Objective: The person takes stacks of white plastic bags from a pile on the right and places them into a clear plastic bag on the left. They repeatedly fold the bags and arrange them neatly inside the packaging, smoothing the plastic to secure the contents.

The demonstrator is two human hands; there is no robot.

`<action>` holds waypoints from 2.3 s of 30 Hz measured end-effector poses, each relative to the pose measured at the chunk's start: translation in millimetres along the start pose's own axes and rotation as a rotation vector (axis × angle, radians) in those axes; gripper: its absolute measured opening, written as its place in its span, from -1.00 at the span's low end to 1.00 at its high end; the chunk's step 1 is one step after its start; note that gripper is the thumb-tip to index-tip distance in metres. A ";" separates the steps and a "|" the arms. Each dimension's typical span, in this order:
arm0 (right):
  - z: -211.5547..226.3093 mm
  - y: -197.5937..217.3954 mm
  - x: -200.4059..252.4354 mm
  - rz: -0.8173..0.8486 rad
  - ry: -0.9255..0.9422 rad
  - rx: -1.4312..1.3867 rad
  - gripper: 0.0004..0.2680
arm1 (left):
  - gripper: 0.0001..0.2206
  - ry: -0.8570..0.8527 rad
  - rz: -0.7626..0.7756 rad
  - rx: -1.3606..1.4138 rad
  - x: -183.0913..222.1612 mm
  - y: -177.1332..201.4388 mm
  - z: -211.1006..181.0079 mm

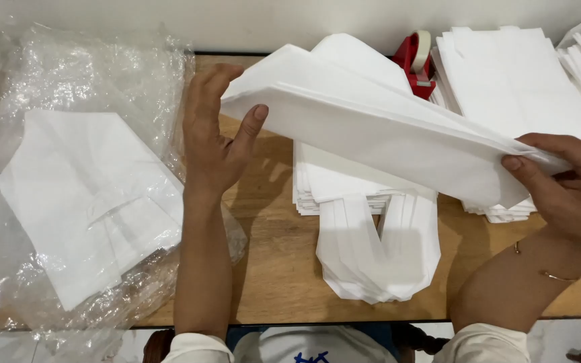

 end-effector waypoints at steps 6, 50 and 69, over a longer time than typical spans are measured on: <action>-9.5 -0.8 2.9 -0.036 -0.087 -0.033 -0.84 | -0.71 -0.211 -0.028 -0.086 8.3 -19.7 -41.1; 225.8 -78.2 154.3 0.091 1.036 0.362 -0.81 | -0.77 -0.087 0.321 -1.209 59.3 128.1 -13.5; 299.3 -250.9 99.3 0.331 0.608 -0.171 -0.47 | -0.79 -0.155 0.394 -1.095 112.7 96.4 -58.9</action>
Point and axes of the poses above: each hand's wrist, its own x-axis away from the middle knuckle, its own y-axis out of the back of the hand, z = x × y, the point moved 7 cm from there along -x, towards the middle knuckle, and after that the axes turned 7 degrees about x, right-handed, at the moved point
